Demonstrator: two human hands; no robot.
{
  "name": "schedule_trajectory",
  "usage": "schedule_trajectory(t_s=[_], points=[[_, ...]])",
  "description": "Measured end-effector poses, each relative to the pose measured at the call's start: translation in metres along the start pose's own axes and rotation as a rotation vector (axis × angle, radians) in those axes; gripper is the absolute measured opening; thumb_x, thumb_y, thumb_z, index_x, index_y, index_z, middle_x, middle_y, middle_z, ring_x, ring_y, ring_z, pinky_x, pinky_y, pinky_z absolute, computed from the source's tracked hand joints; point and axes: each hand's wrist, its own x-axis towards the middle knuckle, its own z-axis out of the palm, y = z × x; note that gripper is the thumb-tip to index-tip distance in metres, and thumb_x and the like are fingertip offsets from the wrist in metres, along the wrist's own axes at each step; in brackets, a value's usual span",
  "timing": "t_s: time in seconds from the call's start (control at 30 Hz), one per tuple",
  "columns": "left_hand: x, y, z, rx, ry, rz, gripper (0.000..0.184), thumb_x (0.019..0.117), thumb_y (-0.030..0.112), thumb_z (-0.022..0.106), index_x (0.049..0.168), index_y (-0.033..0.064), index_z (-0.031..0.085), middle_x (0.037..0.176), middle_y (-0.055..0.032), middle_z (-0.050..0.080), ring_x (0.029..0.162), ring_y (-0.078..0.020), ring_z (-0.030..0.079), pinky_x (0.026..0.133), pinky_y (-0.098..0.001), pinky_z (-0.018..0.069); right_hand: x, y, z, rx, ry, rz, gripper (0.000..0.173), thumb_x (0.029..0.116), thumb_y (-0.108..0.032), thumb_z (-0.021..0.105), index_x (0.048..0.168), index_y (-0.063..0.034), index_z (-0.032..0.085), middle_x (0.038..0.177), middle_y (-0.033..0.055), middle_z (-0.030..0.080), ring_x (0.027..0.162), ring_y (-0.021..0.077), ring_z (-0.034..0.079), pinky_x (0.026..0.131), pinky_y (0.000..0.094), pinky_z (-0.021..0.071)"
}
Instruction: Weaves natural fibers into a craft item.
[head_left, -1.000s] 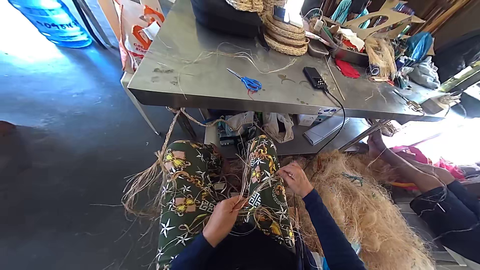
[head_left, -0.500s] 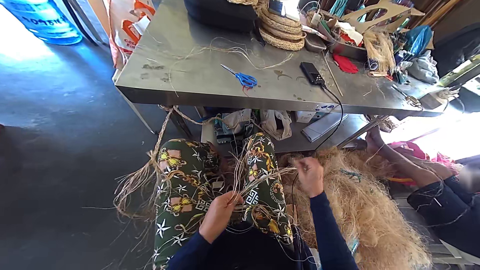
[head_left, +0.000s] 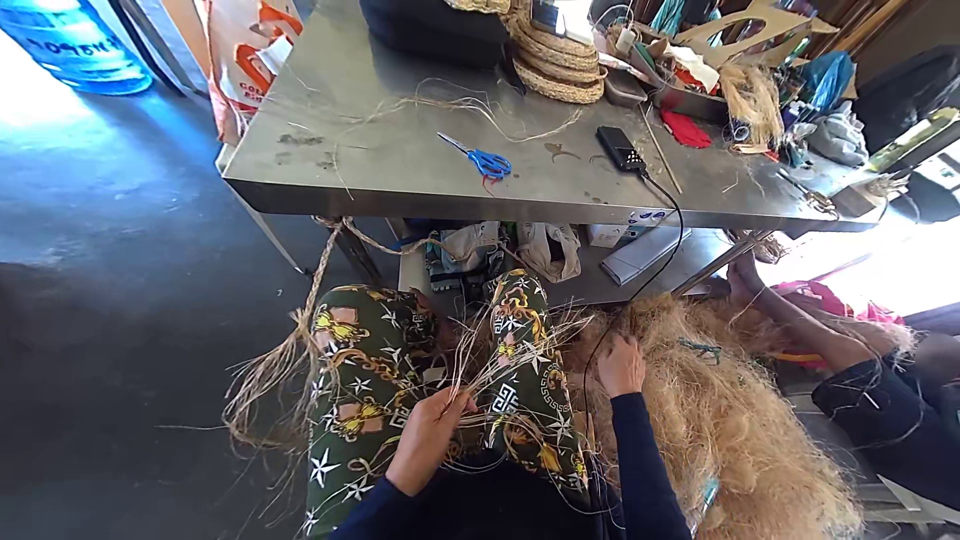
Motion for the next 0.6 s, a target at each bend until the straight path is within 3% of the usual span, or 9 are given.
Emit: schedule_trajectory(t_s=[0.03, 0.1, 0.13, 0.2, 0.27, 0.33, 0.43, 0.53, 0.6], points=[[0.000, -0.001, 0.001, -0.021, -0.002, -0.001, 0.026, 0.1053, 0.013, 0.047, 0.091, 0.0075, 0.067, 0.056, 0.0096, 0.040, 0.045, -0.0014, 0.034, 0.047, -0.0198, 0.0319, -0.008, 0.003, 0.000, 0.121, -0.025, -0.019, 0.035, 0.1076, -0.026, 0.051, 0.123, -0.0025, 0.071, 0.124, 0.0229, 0.067, 0.119, 0.0388, 0.063, 0.101, 0.0571, 0.0477], [0.001, -0.002, 0.002, -0.056, -0.011, -0.003, 0.025, 0.1049, 0.013, 0.047, 0.092, 0.0081, 0.068, 0.055, 0.0103, 0.039, 0.044, -0.0012, 0.033, 0.045, -0.0193, 0.0308, -0.029, 0.004, 0.007, 0.475, -0.140, -0.062, 0.039, 0.1096, -0.028, 0.048, 0.103, 0.0005, 0.075, 0.090, 0.0131, 0.073, 0.081, 0.0235, 0.069, 0.078, 0.0433, 0.0556], [0.001, -0.002, 0.002, -0.067, -0.021, -0.007, 0.025, 0.1050, 0.013, 0.048, 0.092, 0.0083, 0.069, 0.055, 0.0103, 0.039, 0.044, -0.0012, 0.033, 0.045, -0.0192, 0.0306, -0.041, 0.001, 0.010, 0.666, -0.256, -0.059, 0.041, 0.1110, -0.028, 0.045, 0.101, 0.0009, 0.074, 0.079, 0.0065, 0.070, 0.067, 0.0141, 0.064, 0.064, 0.0325, 0.0535], [0.001, -0.004, 0.003, -0.097, -0.043, -0.017, 0.025, 0.1053, 0.012, 0.048, 0.093, 0.0077, 0.069, 0.054, 0.0099, 0.037, 0.043, -0.0014, 0.031, 0.044, -0.0191, 0.0296, -0.060, -0.008, 0.016, 0.994, -0.514, -0.018, 0.043, 0.1121, -0.027, 0.041, 0.106, 0.0037, 0.070, 0.068, 0.0026, 0.066, 0.052, 0.0077, 0.058, 0.050, 0.0243, 0.0503], [-0.001, -0.005, 0.005, -0.137, -0.072, -0.007, 0.025, 0.1045, 0.011, 0.048, 0.093, 0.0077, 0.069, 0.053, 0.0107, 0.037, 0.042, -0.0001, 0.030, 0.043, -0.0176, 0.0283, -0.068, -0.019, 0.023, 1.192, -0.537, 0.008, 0.031, 0.1099, -0.018, 0.047, 0.109, 0.0056, 0.067, 0.063, 0.0029, 0.064, 0.046, 0.0067, 0.056, 0.044, 0.0218, 0.0483], [-0.005, -0.002, 0.005, -0.156, -0.122, 0.007, 0.024, 0.1034, 0.010, 0.048, 0.093, 0.0084, 0.070, 0.054, 0.0117, 0.038, 0.043, 0.0012, 0.031, 0.043, -0.0163, 0.0284, -0.064, -0.030, 0.029, 1.225, -0.376, 0.015, 0.020, 0.1027, -0.012, 0.061, 0.113, 0.0053, 0.063, 0.063, 0.0028, 0.061, 0.044, 0.0050, 0.050, 0.041, 0.0201, 0.0426], [-0.007, 0.001, 0.004, -0.134, -0.186, 0.017, 0.024, 0.1024, 0.009, 0.048, 0.092, 0.0091, 0.069, 0.055, 0.0127, 0.039, 0.043, 0.0020, 0.032, 0.043, -0.0157, 0.0294, -0.041, -0.040, 0.033, 1.139, -0.328, 0.082, 0.038, 0.0951, -0.008, 0.072, 0.127, 0.0049, 0.056, 0.076, 0.0055, 0.060, 0.046, 0.0039, 0.042, 0.041, 0.0194, 0.0359], [-0.006, -0.002, 0.003, -0.164, -0.200, -0.001, 0.025, 0.1022, 0.008, 0.047, 0.091, 0.0091, 0.069, 0.054, 0.0125, 0.038, 0.043, 0.0016, 0.031, 0.042, -0.0159, 0.0284, -0.018, -0.037, 0.037, 1.231, -0.387, 0.157, 0.011, 0.0938, 0.002, 0.067, 0.103, 0.0014, 0.061, 0.069, 0.0033, 0.057, 0.044, 0.0048, 0.038, 0.040, 0.0203, 0.0337], [-0.006, -0.003, 0.003, -0.213, -0.196, -0.024, 0.025, 0.1020, 0.008, 0.046, 0.090, 0.0102, 0.067, 0.053, 0.0125, 0.036, 0.041, 0.0016, 0.030, 0.041, -0.0157, 0.0274, -0.010, -0.036, 0.038, 1.283, -0.343, 0.180, 0.008, 0.0949, 0.003, 0.061, 0.089, -0.0016, 0.058, 0.063, 0.0013, 0.052, 0.045, 0.0064, 0.041, 0.043, 0.0216, 0.0376]])
